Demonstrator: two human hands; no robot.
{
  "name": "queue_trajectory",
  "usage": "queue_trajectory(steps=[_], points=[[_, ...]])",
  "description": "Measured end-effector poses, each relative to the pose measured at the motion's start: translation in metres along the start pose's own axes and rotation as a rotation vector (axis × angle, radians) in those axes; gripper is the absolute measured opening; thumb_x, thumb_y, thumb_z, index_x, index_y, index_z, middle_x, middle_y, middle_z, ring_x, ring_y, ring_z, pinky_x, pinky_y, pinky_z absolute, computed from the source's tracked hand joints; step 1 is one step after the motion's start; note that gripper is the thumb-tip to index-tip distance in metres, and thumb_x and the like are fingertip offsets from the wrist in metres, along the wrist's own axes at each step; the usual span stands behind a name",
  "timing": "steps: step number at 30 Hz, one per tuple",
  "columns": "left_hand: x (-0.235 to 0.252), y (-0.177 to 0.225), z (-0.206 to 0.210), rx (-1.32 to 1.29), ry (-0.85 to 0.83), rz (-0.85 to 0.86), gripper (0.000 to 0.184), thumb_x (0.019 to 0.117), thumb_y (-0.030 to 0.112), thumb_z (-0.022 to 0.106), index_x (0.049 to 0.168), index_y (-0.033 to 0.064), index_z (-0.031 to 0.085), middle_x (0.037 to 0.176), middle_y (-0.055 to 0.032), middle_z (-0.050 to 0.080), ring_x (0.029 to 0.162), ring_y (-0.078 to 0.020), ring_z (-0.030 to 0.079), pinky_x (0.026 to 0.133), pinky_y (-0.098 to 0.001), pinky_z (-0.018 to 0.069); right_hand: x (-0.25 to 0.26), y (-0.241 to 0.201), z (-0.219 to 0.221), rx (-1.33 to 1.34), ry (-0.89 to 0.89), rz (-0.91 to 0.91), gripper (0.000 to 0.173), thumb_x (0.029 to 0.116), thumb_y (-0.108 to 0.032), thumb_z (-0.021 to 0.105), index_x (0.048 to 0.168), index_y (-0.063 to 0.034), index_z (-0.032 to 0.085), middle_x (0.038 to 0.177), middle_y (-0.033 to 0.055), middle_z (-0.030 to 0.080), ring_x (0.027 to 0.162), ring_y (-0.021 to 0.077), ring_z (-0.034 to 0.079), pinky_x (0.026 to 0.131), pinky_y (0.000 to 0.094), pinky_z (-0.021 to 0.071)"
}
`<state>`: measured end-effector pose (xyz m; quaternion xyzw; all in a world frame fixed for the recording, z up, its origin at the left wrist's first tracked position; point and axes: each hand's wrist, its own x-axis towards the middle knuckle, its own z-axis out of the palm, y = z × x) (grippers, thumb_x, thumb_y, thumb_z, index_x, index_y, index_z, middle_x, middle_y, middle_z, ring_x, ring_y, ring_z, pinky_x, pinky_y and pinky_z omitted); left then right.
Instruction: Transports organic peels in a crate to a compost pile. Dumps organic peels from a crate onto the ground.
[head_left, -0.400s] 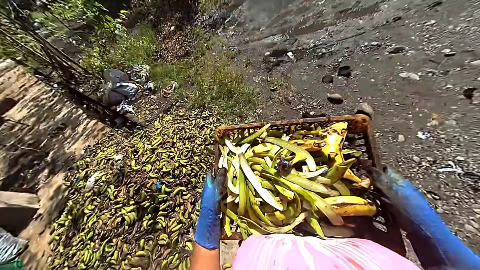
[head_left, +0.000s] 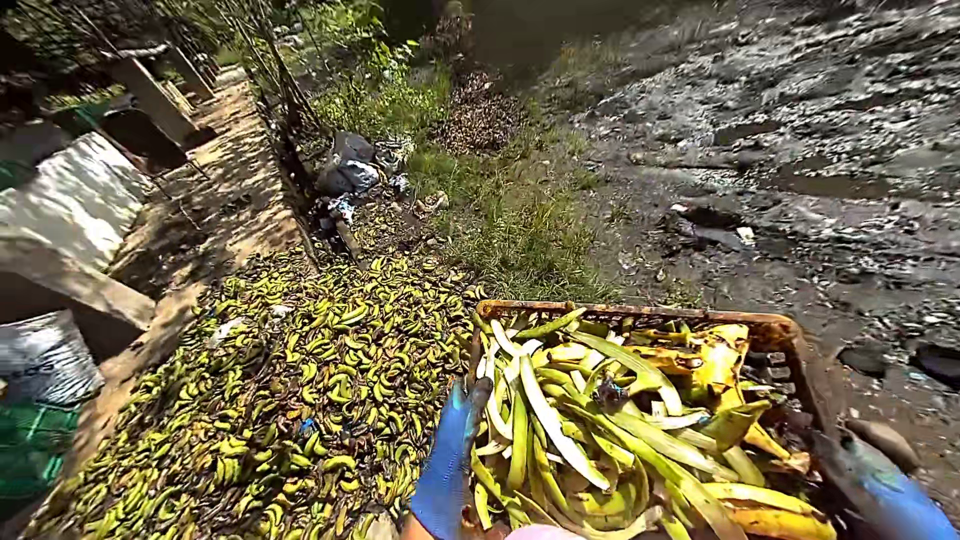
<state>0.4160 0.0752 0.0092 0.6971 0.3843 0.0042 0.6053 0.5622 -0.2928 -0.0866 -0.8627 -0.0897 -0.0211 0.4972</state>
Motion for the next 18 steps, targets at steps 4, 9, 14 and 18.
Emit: queue_trajectory(steps=[4,9,14,18], points=[[0.259,-0.007,0.056,0.009,0.016,0.062,0.063,0.1017,0.044,0.058,0.144,-0.0011,0.049,0.132,-0.0251,0.061,0.123,-0.0338,0.060,0.104,-0.0528,0.0484,0.173,-0.031,0.063,-0.167,-0.028,0.463,0.044,0.1121,-0.023,0.037,0.137,0.0095,0.051,0.124,0.0314,0.060,0.111,0.0374,0.060,0.100,0.0537,0.0459],[0.393,0.163,0.089,0.076,-0.086,0.034,0.059,0.1040,0.041,0.055,0.148,0.0021,0.046,0.135,-0.0214,0.060,0.123,-0.0281,0.059,0.104,-0.0464,0.0484,0.344,-0.061,0.088,-0.042,0.106,0.715,0.037,0.1125,-0.026,0.036,0.137,-0.0034,0.053,0.116,0.0113,0.061,0.096,0.0139,0.059,0.086,0.0325,0.0513],[0.551,0.251,0.128,0.057,-0.073,0.104,0.060,0.1028,0.045,0.055,0.148,0.0062,0.047,0.135,-0.0173,0.061,0.121,-0.0223,0.061,0.102,-0.0430,0.0506,0.501,0.016,0.111,-0.006,0.147,0.519,0.052,0.1048,-0.048,0.045,0.132,-0.0059,0.058,0.108,0.0140,0.066,0.092,0.0222,0.064,0.080,0.0490,0.0539],[0.693,0.298,0.172,0.019,-0.025,0.157,0.057,0.1039,0.039,0.055,0.146,0.0019,0.047,0.133,-0.0191,0.061,0.119,-0.0229,0.062,0.101,-0.0411,0.0519,0.666,0.101,0.160,-0.044,0.100,0.297,0.049,0.1078,-0.039,0.044,0.137,-0.0012,0.056,0.117,0.0136,0.068,0.101,0.0182,0.068,0.086,0.0385,0.0574]])
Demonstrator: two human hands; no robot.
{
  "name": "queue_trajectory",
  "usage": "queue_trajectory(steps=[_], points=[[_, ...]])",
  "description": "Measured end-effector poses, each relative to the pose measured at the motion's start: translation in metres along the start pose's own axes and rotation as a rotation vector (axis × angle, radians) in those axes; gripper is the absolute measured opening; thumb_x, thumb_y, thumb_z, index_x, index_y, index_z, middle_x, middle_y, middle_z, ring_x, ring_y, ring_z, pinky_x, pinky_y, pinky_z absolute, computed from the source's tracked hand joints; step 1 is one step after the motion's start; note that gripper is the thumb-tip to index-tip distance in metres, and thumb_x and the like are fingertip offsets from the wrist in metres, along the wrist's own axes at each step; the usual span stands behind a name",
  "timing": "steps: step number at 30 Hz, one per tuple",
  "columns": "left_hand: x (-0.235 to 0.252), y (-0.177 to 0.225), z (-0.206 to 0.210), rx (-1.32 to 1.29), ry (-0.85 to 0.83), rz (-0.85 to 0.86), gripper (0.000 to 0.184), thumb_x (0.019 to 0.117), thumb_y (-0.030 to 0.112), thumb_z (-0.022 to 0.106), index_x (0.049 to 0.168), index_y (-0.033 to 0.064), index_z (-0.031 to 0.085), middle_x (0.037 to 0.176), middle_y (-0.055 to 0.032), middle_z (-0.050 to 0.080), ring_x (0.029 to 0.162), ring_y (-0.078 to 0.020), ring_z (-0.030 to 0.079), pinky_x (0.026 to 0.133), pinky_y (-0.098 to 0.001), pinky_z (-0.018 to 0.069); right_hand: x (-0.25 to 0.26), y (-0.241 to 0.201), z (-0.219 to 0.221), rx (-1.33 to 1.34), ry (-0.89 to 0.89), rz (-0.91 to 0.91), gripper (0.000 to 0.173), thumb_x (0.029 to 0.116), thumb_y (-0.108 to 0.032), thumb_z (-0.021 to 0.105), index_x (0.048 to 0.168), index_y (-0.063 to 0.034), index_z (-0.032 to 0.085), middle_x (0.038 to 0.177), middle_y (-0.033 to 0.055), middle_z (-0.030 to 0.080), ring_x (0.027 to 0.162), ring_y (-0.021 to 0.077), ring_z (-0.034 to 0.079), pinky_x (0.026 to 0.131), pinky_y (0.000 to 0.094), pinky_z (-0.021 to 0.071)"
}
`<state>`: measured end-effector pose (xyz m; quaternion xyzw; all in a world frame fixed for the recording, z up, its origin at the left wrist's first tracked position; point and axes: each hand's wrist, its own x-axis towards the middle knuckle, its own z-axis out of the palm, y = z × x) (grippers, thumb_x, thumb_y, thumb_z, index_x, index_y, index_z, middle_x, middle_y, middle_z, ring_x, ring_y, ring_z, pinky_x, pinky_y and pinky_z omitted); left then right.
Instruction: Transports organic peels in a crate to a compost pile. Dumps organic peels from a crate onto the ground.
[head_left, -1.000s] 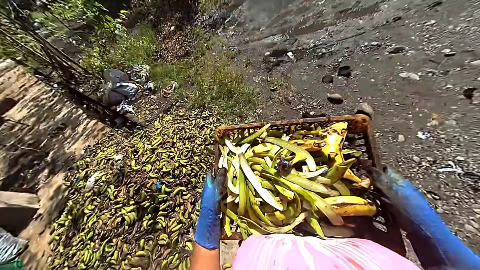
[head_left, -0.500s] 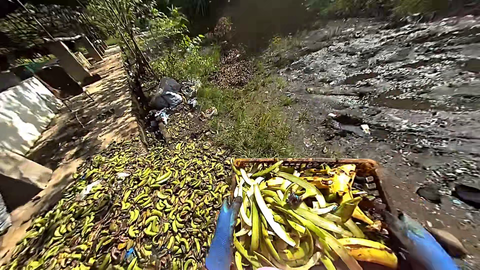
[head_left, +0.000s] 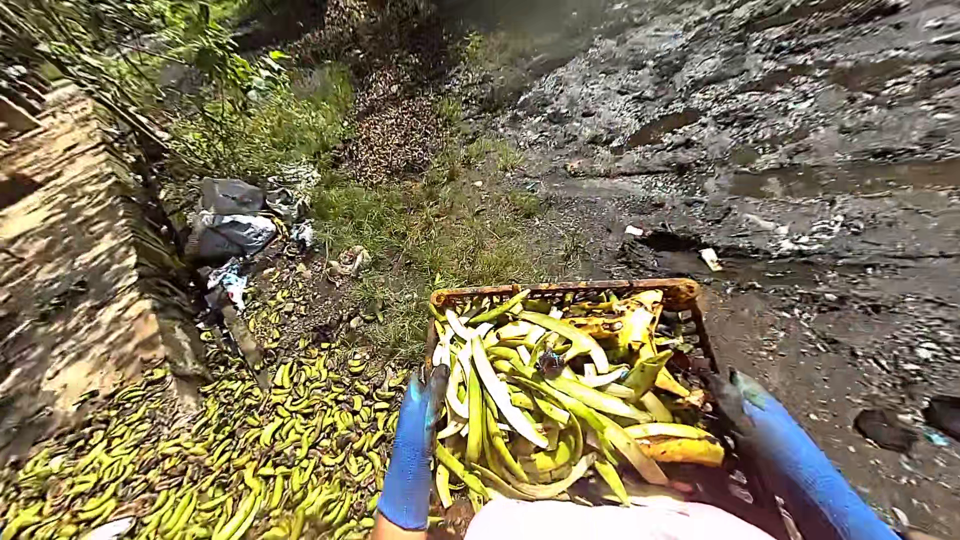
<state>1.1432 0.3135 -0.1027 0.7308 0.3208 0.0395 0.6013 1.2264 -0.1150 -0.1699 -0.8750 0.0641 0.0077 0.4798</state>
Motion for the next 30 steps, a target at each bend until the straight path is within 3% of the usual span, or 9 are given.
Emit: queue_trajectory(steps=[1,3,5,9,13,18,20,25,30], points=[[0.029,0.017,0.010,0.001,0.037,-0.033,0.055,0.1050,0.034,0.054,0.146,-0.0003,0.046,0.135,-0.0216,0.060,0.121,-0.0258,0.061,0.101,-0.0423,0.0510,0.051,-0.026,0.017,-0.047,-0.027,0.032,0.045,0.1090,-0.035,0.043,0.134,-0.0004,0.057,0.115,0.0150,0.068,0.099,0.0208,0.067,0.087,0.0391,0.0552],[0.076,0.079,0.017,-0.029,0.070,-0.259,0.052,0.1090,0.028,0.048,0.154,0.0038,0.036,0.151,-0.0184,0.048,0.138,-0.0268,0.048,0.114,-0.0444,0.0390,0.144,-0.131,0.043,-0.067,-0.209,0.205,0.044,0.1126,-0.027,0.038,0.144,0.0013,0.048,0.133,0.0237,0.059,0.120,0.0326,0.058,0.106,0.0505,0.0426],[0.132,0.076,0.015,-0.078,0.260,-0.157,0.056,0.1038,0.035,0.057,0.147,0.0000,0.047,0.139,-0.0228,0.057,0.126,-0.0298,0.057,0.105,-0.0479,0.0478,0.211,-0.179,0.076,-0.056,-0.230,0.134,0.044,0.1104,-0.028,0.041,0.140,0.0026,0.052,0.125,0.0273,0.061,0.112,0.0364,0.061,0.098,0.0572,0.0457],[0.225,0.110,0.002,-0.134,0.407,-0.189,0.058,0.1034,0.040,0.056,0.146,0.0024,0.047,0.134,-0.0215,0.060,0.121,-0.0270,0.059,0.102,-0.0471,0.0487,0.354,-0.252,0.144,-0.067,-0.341,-0.011,0.045,0.1087,-0.035,0.043,0.133,-0.0001,0.056,0.109,0.0216,0.064,0.096,0.0312,0.063,0.085,0.0552,0.0496],[0.344,0.136,0.007,-0.241,0.560,-0.211,0.055,0.1031,0.042,0.056,0.144,0.0049,0.052,0.136,-0.0175,0.061,0.124,-0.0244,0.059,0.104,-0.0465,0.0485,0.488,-0.314,0.247,-0.119,-0.424,-0.078,0.041,0.1084,-0.035,0.045,0.129,-0.0022,0.059,0.105,0.0203,0.066,0.093,0.0323,0.064,0.083,0.0579,0.0500],[0.570,0.201,-0.039,-0.223,0.466,-0.240,0.054,0.1041,0.032,0.058,0.144,-0.0028,0.048,0.137,-0.0259,0.057,0.127,-0.0332,0.055,0.108,-0.0526,0.0433,0.635,-0.380,0.367,-0.083,-0.426,-0.044,0.043,0.1087,-0.035,0.042,0.131,-0.0018,0.058,0.097,0.0166,0.064,0.082,0.0268,0.063,0.075,0.0519,0.0514],[0.642,0.218,-0.050,-0.133,0.465,-0.212,0.057,0.1017,0.041,0.059,0.142,0.0012,0.052,0.134,-0.0220,0.062,0.124,-0.0297,0.060,0.104,-0.0496,0.0503,0.687,-0.405,0.390,-0.077,-0.401,-0.019,0.044,0.1077,-0.038,0.042,0.129,-0.0038,0.059,0.094,0.0140,0.064,0.079,0.0238,0.063,0.072,0.0492,0.0521],[0.809,0.307,-0.082,-0.127,0.396,-0.177,0.059,0.1008,0.047,0.058,0.144,0.0074,0.052,0.138,-0.0163,0.060,0.127,-0.0238,0.058,0.107,-0.0474,0.0476,0.799,-0.486,0.457,-0.038,-0.326,0.015,0.044,0.1071,-0.039,0.043,0.129,-0.0043,0.059,0.095,0.0127,0.064,0.081,0.0226,0.062,0.073,0.0488,0.0513],[1.009,0.357,-0.083,-0.037,0.350,-0.193,0.056,0.1044,0.039,0.055,0.145,0.0001,0.049,0.137,-0.0239,0.059,0.127,-0.0309,0.057,0.108,-0.0494,0.0451,0.959,-0.520,0.561,-0.048,-0.334,-0.011,0.054,0.1059,-0.042,0.041,0.138,-0.0016,0.054,0.117,0.0208,0.065,0.102,0.0308,0.064,0.088,0.0552,0.0514]])
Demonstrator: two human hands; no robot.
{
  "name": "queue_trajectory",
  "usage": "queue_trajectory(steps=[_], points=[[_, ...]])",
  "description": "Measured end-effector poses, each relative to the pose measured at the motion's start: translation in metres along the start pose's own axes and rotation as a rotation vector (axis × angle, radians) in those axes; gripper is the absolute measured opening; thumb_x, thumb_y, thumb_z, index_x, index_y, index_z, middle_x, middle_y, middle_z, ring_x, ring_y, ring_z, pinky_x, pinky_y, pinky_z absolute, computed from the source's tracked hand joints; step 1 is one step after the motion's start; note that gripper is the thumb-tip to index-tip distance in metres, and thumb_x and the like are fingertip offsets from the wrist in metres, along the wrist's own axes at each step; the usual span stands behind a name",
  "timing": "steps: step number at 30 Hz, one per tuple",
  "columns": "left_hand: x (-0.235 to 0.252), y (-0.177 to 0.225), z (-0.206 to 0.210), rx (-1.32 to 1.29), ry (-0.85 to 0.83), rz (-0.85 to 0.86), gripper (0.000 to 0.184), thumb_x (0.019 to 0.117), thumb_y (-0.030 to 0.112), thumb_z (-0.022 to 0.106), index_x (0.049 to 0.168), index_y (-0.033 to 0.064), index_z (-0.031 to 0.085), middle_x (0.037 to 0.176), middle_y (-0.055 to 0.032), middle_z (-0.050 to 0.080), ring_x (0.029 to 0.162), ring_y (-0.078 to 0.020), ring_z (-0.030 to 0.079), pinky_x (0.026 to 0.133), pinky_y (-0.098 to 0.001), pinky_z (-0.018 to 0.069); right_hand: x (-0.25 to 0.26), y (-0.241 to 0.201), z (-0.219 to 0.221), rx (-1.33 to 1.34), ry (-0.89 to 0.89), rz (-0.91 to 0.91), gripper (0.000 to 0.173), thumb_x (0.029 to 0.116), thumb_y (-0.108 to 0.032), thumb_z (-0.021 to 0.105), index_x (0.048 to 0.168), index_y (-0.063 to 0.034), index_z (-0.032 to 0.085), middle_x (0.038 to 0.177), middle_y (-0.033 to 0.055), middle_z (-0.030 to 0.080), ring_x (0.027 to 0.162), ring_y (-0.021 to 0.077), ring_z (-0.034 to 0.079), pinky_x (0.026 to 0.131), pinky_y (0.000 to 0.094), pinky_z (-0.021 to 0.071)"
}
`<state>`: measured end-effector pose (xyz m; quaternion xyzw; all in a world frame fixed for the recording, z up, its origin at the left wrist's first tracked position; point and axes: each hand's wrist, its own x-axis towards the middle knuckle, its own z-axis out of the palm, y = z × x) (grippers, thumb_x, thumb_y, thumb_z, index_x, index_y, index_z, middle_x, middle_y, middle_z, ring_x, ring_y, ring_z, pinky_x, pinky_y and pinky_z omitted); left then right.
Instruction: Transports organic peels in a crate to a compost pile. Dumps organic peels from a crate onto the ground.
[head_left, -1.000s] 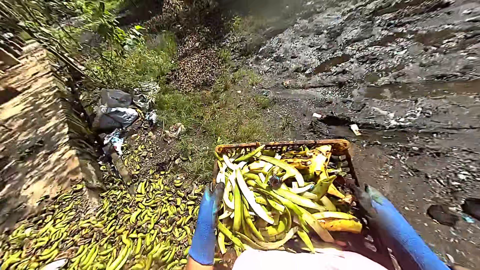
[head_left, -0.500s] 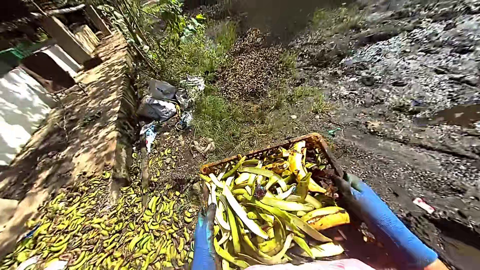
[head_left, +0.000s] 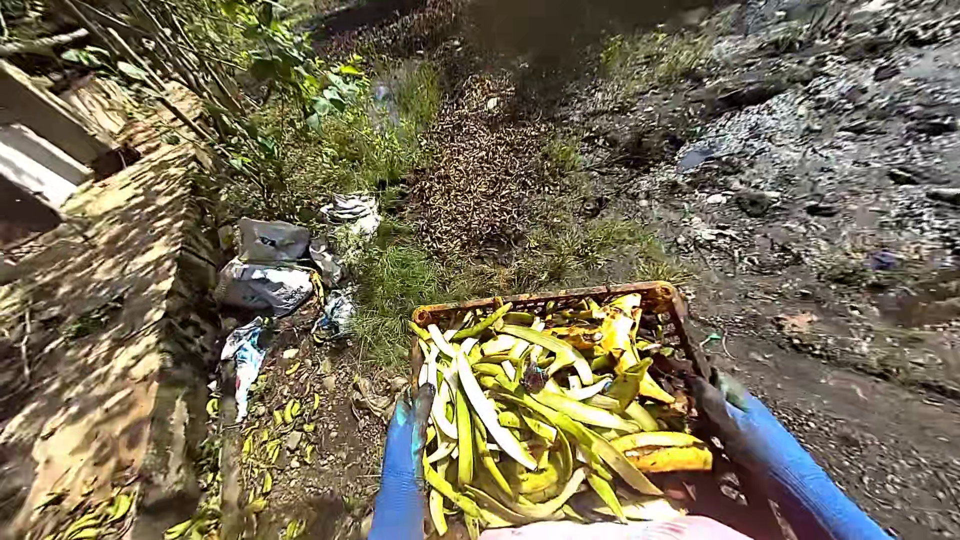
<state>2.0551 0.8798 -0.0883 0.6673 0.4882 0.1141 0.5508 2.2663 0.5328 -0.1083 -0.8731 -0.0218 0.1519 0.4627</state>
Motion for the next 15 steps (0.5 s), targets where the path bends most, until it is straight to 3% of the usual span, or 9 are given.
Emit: queue_trajectory(steps=[3,6,9,12,15], points=[[0.110,0.053,0.039,-0.020,0.044,-0.054,0.056,0.1039,0.037,0.057,0.144,-0.0011,0.049,0.134,-0.0251,0.060,0.124,-0.0330,0.058,0.105,-0.0523,0.0467,0.145,-0.060,0.031,-0.068,-0.043,-0.027,0.047,0.1079,-0.037,0.042,0.130,0.0017,0.058,0.110,0.0253,0.065,0.099,0.0375,0.064,0.086,0.0612,0.0490],[0.168,0.108,0.047,-0.100,0.151,-0.067,0.050,0.1038,0.035,0.057,0.142,0.0028,0.052,0.132,-0.0192,0.061,0.120,-0.0251,0.060,0.102,-0.0448,0.0487,0.246,-0.143,0.057,-0.088,-0.134,0.021,0.042,0.1089,-0.034,0.044,0.130,-0.0006,0.058,0.108,0.0237,0.064,0.097,0.0357,0.063,0.084,0.0599,0.0489],[0.216,0.168,0.047,-0.245,0.182,-0.097,0.050,0.1062,0.034,0.052,0.148,0.0084,0.047,0.142,-0.0128,0.057,0.126,-0.0180,0.057,0.106,-0.0397,0.0485,0.339,-0.227,0.083,-0.107,-0.194,-0.034,0.041,0.1080,-0.033,0.045,0.131,-0.0017,0.058,0.109,0.0209,0.065,0.097,0.0319,0.064,0.086,0.0568,0.0497],[0.297,0.187,0.064,-0.254,0.364,-0.083,0.056,0.1014,0.047,0.056,0.145,0.0118,0.053,0.138,-0.0108,0.060,0.124,-0.0178,0.060,0.103,-0.0413,0.0518,0.438,-0.293,0.123,-0.139,-0.261,-0.096,0.042,0.1076,-0.037,0.045,0.133,-0.0052,0.057,0.105,0.0168,0.065,0.090,0.0273,0.064,0.080,0.0534,0.0512],[0.396,0.218,0.086,-0.290,0.457,-0.118,0.055,0.1013,0.042,0.058,0.146,0.0093,0.052,0.141,-0.0122,0.059,0.129,-0.0195,0.057,0.107,-0.0418,0.0479,0.544,-0.343,0.179,-0.167,-0.306,-0.159,0.042,0.1062,-0.038,0.045,0.128,-0.0044,0.058,0.101,0.0151,0.064,0.087,0.0268,0.062,0.077,0.0528,0.0501]])
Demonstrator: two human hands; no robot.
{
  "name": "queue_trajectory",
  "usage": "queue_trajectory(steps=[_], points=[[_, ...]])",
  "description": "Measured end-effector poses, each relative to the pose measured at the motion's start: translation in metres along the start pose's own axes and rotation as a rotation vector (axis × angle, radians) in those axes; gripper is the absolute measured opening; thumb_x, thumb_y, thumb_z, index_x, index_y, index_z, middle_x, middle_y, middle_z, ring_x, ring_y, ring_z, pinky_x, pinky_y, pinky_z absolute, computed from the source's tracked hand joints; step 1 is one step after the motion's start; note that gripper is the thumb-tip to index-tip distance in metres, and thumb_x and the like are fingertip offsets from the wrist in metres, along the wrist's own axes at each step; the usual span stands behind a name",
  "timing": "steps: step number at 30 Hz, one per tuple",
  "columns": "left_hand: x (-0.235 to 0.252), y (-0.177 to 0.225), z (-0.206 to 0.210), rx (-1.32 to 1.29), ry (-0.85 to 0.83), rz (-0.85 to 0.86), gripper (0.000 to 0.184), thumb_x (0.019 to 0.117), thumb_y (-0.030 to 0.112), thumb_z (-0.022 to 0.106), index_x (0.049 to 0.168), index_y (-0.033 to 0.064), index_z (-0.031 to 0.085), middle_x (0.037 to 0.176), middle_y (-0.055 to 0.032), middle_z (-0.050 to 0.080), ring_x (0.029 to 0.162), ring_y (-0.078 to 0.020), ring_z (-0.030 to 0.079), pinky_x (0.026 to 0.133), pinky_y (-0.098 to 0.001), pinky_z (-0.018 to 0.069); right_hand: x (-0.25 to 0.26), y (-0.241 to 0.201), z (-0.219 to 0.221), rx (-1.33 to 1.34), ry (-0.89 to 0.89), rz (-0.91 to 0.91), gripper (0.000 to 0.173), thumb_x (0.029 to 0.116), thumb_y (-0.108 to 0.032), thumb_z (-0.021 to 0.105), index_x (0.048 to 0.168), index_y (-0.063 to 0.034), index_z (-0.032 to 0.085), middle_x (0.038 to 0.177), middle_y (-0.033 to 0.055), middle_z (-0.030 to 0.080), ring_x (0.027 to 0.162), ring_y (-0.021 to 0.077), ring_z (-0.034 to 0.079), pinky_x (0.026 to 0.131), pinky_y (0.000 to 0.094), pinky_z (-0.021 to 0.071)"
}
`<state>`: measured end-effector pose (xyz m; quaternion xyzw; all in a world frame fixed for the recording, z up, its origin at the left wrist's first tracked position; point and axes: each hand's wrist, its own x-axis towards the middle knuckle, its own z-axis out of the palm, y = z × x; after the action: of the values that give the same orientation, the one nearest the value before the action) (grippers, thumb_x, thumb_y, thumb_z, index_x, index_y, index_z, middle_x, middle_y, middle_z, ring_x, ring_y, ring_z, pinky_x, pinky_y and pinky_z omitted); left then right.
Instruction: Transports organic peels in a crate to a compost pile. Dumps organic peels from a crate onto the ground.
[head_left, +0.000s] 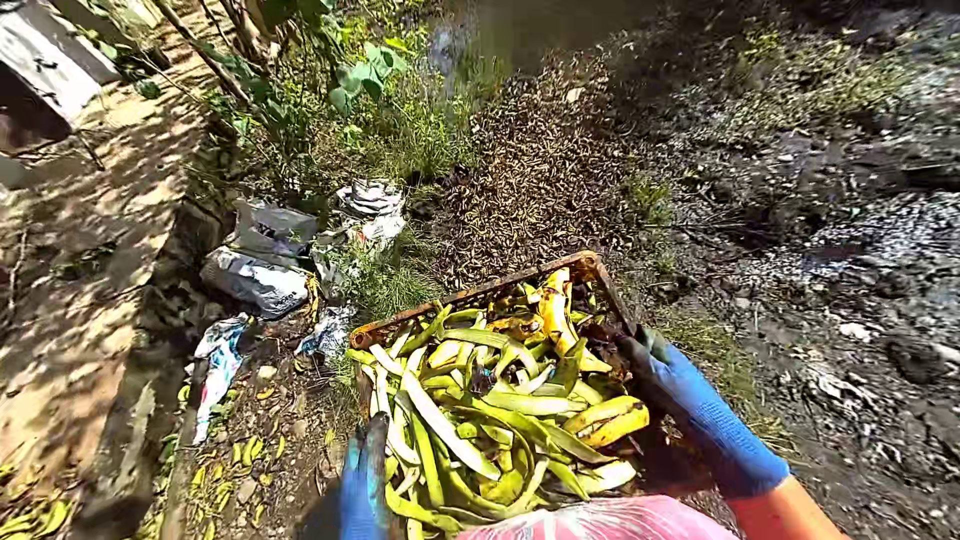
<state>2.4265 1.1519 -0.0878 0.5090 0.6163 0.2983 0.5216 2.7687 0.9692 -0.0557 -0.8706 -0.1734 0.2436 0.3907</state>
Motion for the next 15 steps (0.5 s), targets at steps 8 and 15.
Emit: queue_trajectory(steps=[8,15], points=[[0.262,0.177,0.189,0.189,-0.156,0.075,0.060,0.1013,0.045,0.058,0.146,0.0054,0.050,0.135,-0.0175,0.062,0.123,-0.0246,0.061,0.102,-0.0453,0.0522,0.278,-0.097,0.000,0.014,0.047,0.122,0.047,0.1082,-0.038,0.041,0.137,-0.0044,0.056,0.115,0.0196,0.066,0.103,0.0311,0.065,0.091,0.0565,0.0493],[0.471,0.316,0.404,0.251,-0.360,0.110,0.060,0.1006,0.038,0.062,0.148,0.0052,0.047,0.140,-0.0169,0.059,0.127,-0.0247,0.059,0.106,-0.0464,0.0494,0.489,-0.145,-0.026,0.190,0.230,0.196,0.046,0.1084,-0.030,0.043,0.143,-0.0011,0.052,0.128,0.0208,0.063,0.115,0.0290,0.062,0.100,0.0519,0.0477]])
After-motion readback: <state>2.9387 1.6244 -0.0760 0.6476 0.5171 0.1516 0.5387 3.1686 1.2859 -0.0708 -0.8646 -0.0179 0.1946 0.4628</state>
